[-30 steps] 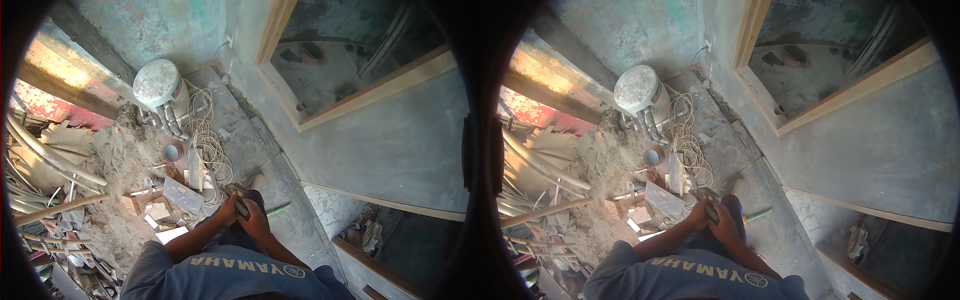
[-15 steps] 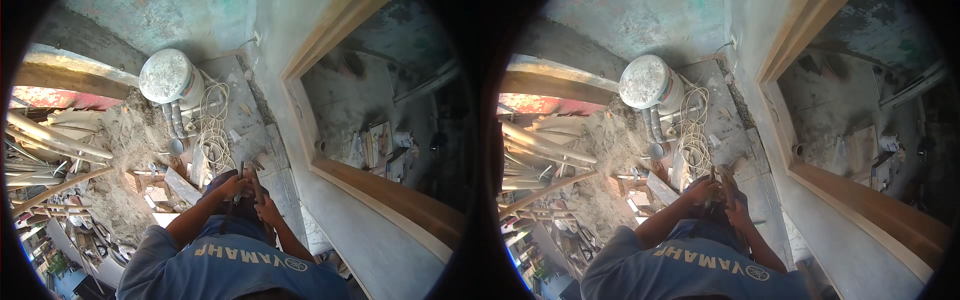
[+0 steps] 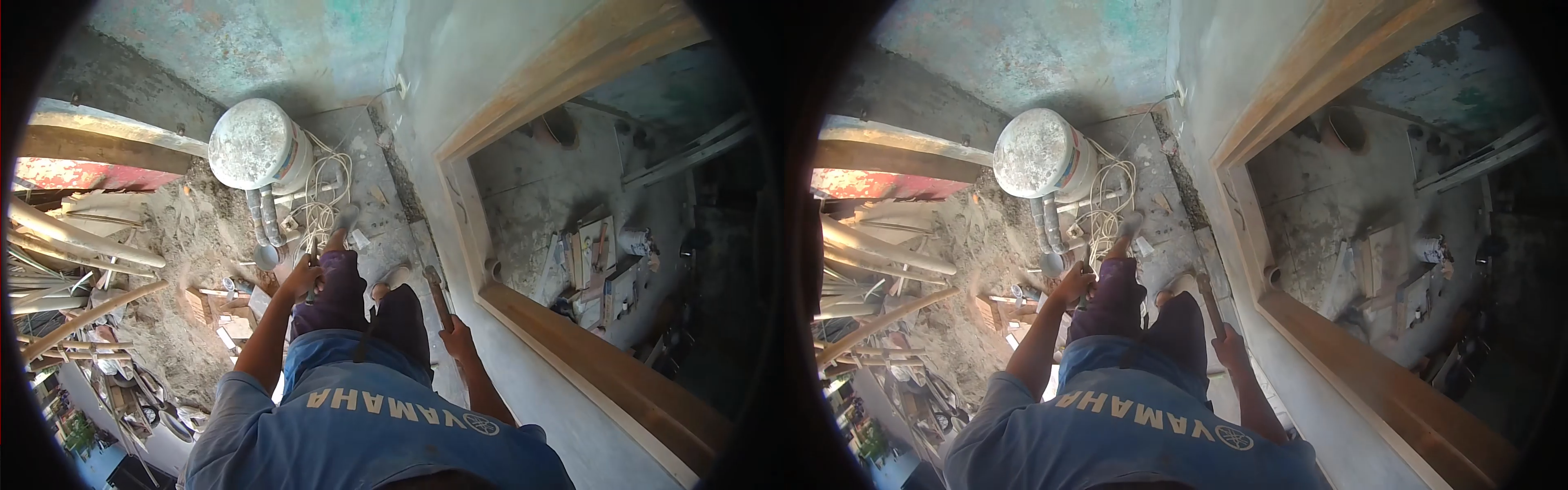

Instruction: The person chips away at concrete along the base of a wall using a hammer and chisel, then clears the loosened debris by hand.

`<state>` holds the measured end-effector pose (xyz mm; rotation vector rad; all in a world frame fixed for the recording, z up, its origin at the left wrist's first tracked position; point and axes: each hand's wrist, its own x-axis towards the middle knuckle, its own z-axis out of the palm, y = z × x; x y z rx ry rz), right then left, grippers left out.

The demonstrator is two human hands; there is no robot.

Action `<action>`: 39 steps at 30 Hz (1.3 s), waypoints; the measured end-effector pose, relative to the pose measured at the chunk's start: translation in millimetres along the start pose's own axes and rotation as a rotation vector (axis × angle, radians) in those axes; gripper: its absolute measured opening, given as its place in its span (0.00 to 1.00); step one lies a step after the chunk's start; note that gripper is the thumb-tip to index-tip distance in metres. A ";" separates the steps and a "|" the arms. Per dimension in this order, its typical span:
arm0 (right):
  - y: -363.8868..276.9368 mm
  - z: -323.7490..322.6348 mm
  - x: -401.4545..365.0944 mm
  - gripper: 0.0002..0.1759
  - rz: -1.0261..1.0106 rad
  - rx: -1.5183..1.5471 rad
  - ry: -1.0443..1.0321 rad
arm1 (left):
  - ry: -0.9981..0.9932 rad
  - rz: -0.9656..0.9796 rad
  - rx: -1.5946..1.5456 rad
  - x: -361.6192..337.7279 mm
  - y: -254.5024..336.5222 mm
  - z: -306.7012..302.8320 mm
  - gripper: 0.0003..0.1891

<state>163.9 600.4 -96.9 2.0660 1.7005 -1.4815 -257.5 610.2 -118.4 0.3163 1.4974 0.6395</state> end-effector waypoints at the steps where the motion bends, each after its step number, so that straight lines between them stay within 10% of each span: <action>1: -5.2 0.7 1.7 0.22 0.026 -0.025 0.032 | -0.009 0.010 0.006 9.4 10.5 2.8 0.07; 10: -50.5 31.5 42.8 0.15 0.106 0.031 0.188 | -0.272 -0.185 0.066 150.9 103.1 33.8 0.12; 20: -10.3 99.9 264.5 0.21 0.004 0.033 0.190 | -0.470 -0.261 0.353 429.4 43.4 57.0 0.11; 26: 54.0 178.2 403.9 0.17 -0.295 0.180 0.284 | -0.678 0.192 0.802 607.9 -28.9 72.4 0.17; 39: 98.6 225.0 469.2 0.20 -0.273 -0.181 0.266 | -0.949 0.078 0.421 697.3 -92.4 119.5 0.15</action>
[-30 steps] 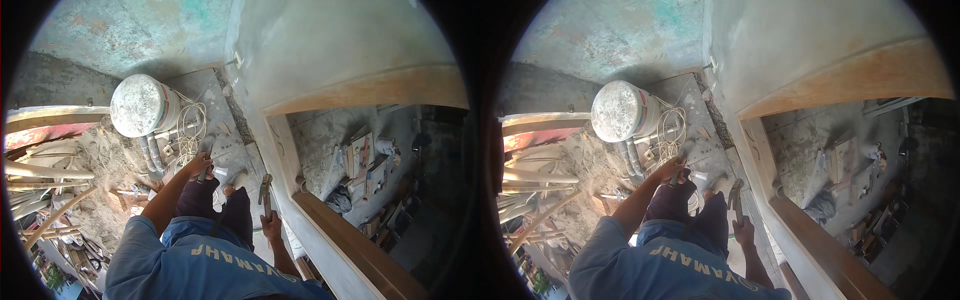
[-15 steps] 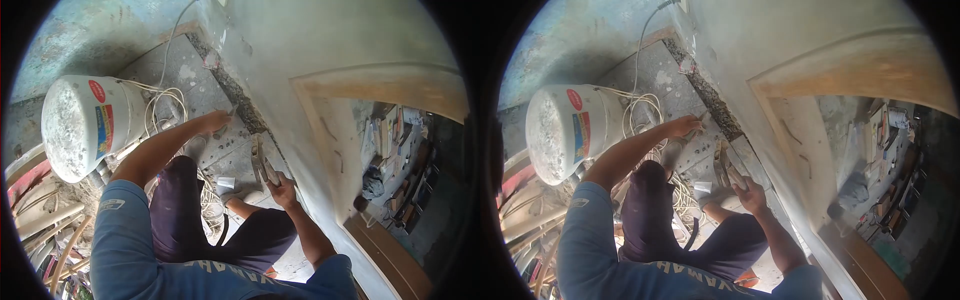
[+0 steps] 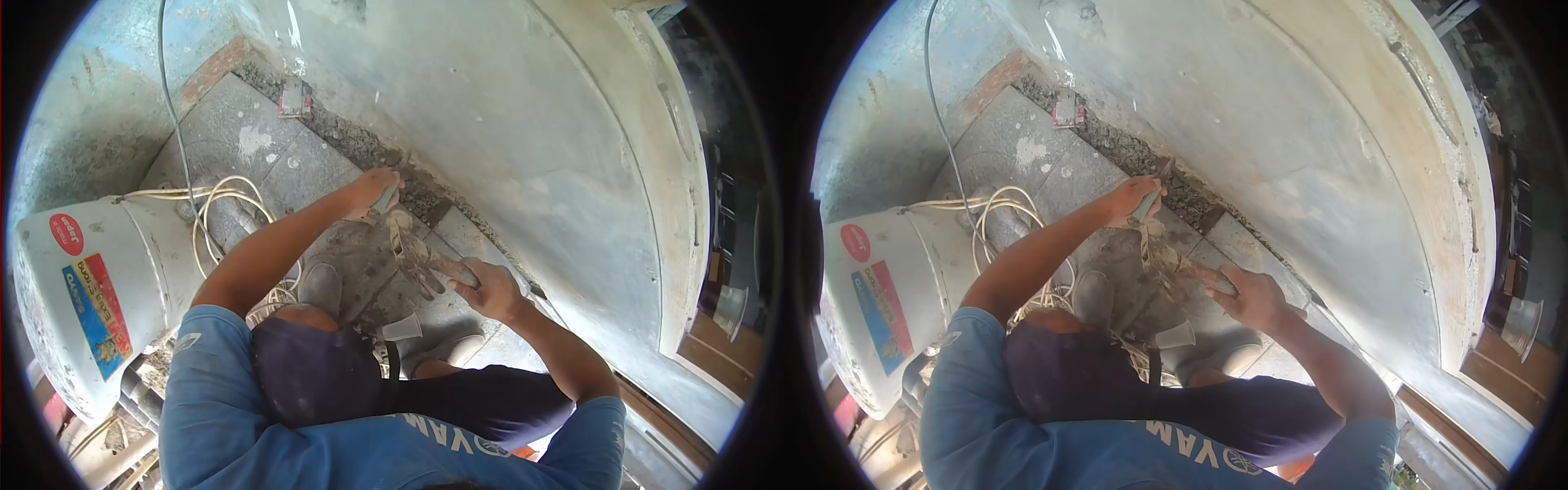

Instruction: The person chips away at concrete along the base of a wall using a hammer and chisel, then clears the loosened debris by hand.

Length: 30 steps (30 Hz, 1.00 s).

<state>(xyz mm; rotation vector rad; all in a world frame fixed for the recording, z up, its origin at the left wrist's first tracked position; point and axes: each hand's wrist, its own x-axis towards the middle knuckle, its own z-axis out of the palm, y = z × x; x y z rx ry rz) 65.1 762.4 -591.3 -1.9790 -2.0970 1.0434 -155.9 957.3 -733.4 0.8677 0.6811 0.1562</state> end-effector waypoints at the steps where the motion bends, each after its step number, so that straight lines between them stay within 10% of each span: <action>1: -7.3 -2.9 -7.5 0.20 0.020 -0.011 -0.022 | -0.028 0.012 -0.092 3.4 -2.0 4.1 0.15; 10: -21.8 13.0 -28.3 0.16 0.079 -0.167 -0.002 | -0.043 0.034 -0.286 11.4 -11.4 17.7 0.13; 16: -45.7 6.1 -28.4 0.20 -0.491 -0.132 0.240 | -0.007 0.010 -0.410 15.5 -9.4 28.0 0.13; 20: -29.4 15.6 -12.8 0.19 -0.529 -0.160 0.262 | -0.001 0.015 -0.502 13.1 -4.3 36.1 0.13; 23: -21.0 23.4 -6.3 0.17 0.056 -0.345 0.087 | 0.032 0.057 -0.419 17.1 -8.5 36.3 0.13; 30: -51.4 3.0 -23.0 0.17 -0.557 -0.146 0.287 | 0.017 -0.032 -0.617 20.1 0.3 38.7 0.12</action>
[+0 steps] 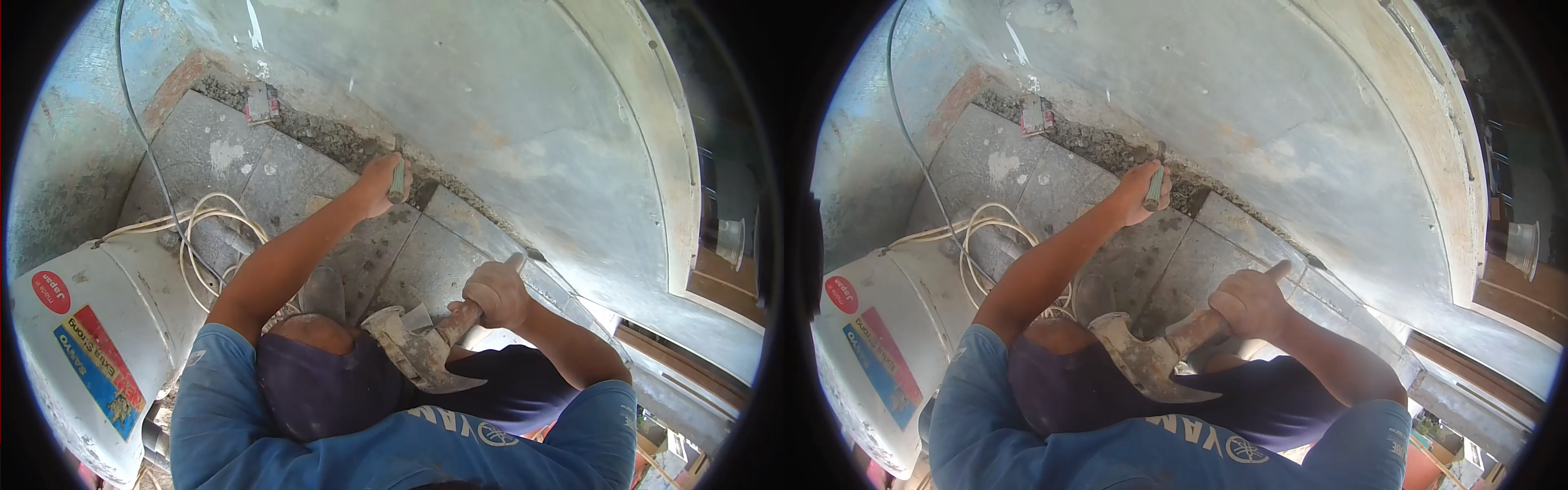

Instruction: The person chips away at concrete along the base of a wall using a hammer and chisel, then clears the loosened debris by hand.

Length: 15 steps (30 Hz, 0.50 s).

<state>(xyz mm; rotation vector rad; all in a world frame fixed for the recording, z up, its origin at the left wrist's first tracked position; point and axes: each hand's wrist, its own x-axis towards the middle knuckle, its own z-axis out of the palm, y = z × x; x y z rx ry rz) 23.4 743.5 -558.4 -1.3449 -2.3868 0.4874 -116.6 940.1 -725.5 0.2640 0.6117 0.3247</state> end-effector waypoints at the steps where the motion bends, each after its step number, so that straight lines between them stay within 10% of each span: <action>1: 11.9 5.0 0.3 0.17 -0.003 -0.003 0.001 | -0.011 0.002 -0.031 -0.2 0.8 2.7 0.11; 4: 39.8 14.0 1.6 0.17 0.565 -0.260 -0.333 | 0.040 0.011 -0.006 0.5 -4.6 10.1 0.11; 13: 15.0 -0.7 8.2 0.16 -0.008 0.011 -0.006 | 0.036 0.004 -0.087 7.1 -1.8 3.8 0.10; 15: 40.9 20.3 7.0 0.17 0.610 -0.228 -0.351 | 0.044 0.006 -0.094 19.4 -6.3 -7.5 0.09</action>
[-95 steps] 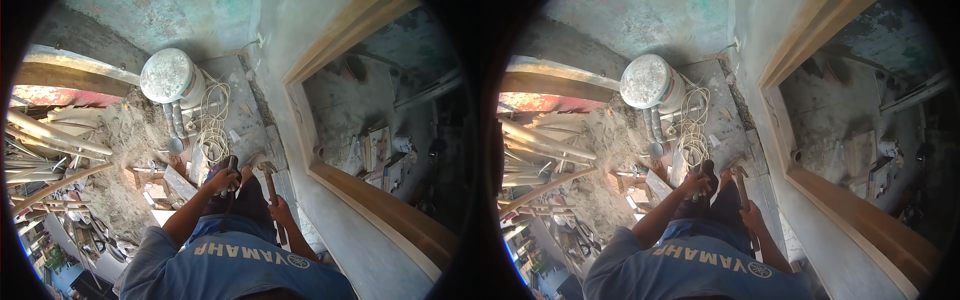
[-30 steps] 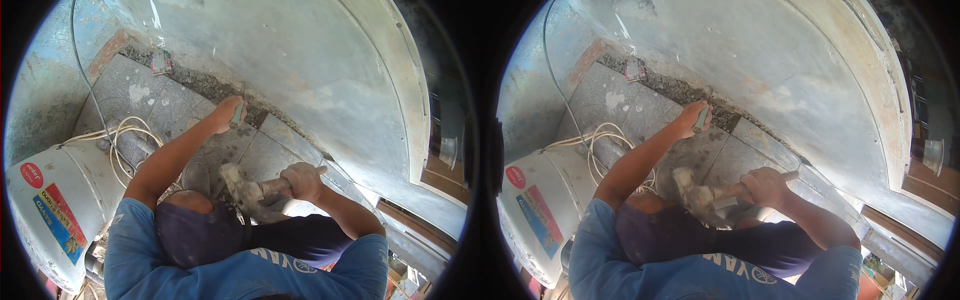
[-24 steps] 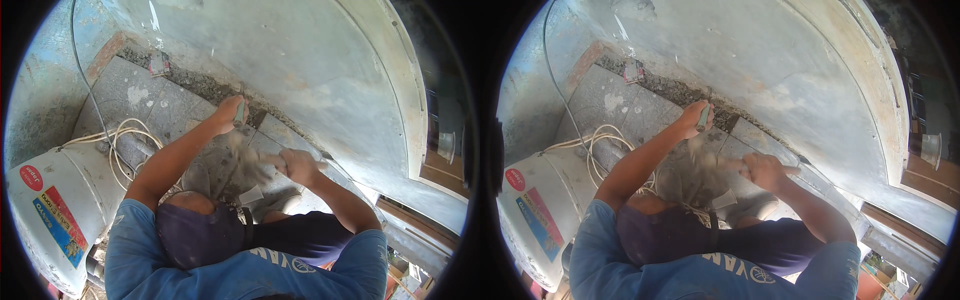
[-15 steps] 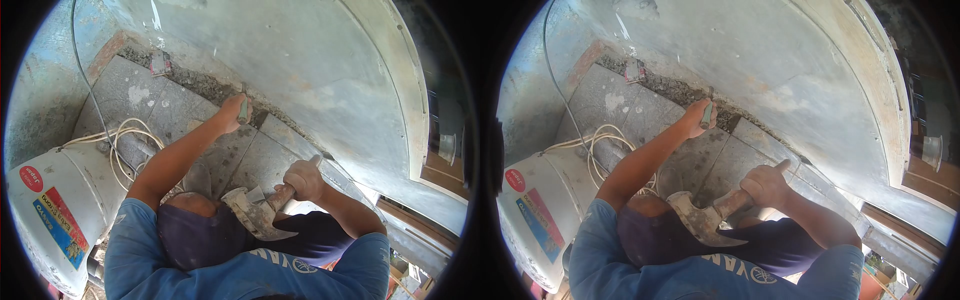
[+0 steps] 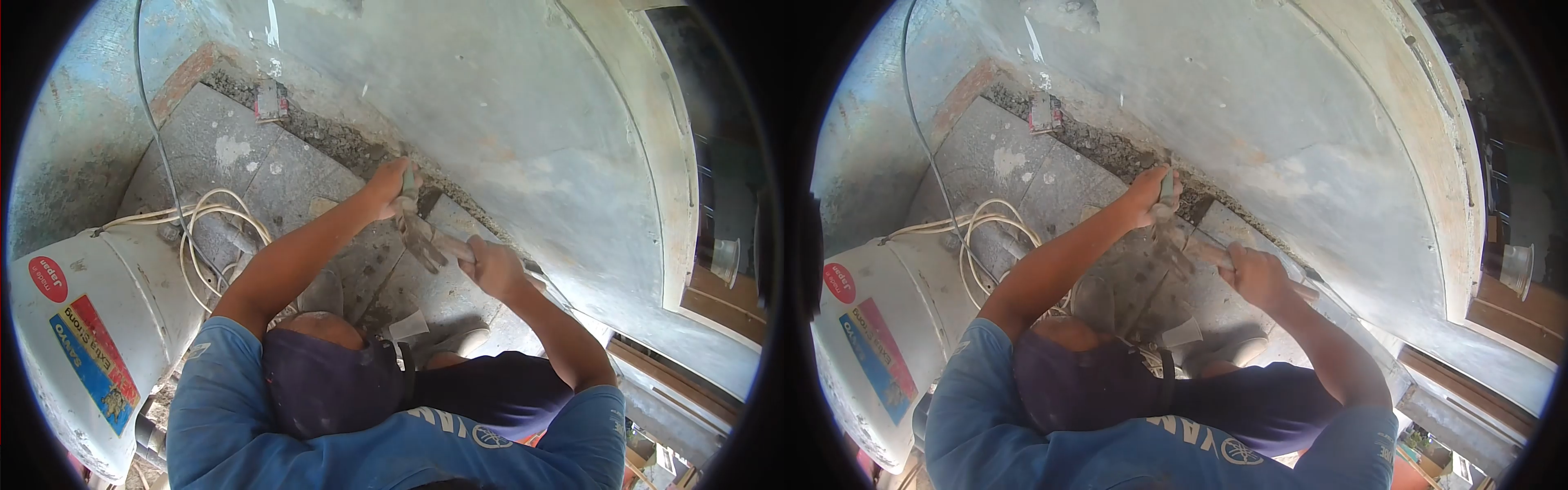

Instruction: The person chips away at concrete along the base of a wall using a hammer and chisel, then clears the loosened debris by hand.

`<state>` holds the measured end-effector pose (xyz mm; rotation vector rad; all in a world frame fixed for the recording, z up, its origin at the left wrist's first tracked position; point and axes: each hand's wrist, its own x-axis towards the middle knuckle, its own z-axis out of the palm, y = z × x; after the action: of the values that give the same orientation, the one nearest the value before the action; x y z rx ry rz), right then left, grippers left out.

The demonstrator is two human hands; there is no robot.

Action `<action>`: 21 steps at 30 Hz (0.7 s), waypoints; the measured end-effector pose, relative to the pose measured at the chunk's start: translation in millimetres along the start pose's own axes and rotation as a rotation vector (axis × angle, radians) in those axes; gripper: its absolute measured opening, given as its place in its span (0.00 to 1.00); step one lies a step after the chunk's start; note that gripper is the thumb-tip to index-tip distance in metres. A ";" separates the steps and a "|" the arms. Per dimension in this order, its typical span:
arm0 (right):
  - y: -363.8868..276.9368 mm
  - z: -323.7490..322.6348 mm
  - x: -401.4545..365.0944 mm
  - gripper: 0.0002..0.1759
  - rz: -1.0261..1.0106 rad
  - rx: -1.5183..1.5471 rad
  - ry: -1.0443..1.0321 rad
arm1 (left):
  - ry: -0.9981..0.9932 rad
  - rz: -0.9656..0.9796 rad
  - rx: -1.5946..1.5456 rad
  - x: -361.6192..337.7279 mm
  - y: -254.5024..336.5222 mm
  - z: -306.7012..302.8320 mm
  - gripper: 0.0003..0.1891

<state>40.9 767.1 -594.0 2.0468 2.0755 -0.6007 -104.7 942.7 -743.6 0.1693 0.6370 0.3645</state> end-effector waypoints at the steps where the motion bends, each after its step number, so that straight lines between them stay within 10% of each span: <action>1: 5.1 4.7 3.9 0.18 0.078 -0.020 -0.066 | 0.055 0.007 -0.028 17.9 0.5 -17.9 0.09; 18: -12.0 -21.4 -9.7 0.16 -0.567 0.225 0.290 | -0.110 0.026 0.129 13.0 -6.6 -28.9 0.13; 21: 7.8 6.0 9.3 0.15 -0.011 0.050 0.025 | -0.144 0.044 0.089 14.6 -10.3 -21.1 0.12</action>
<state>47.1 773.1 -604.4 2.0816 2.1074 -0.6385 -103.7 939.6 -771.0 0.2923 0.5077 0.3628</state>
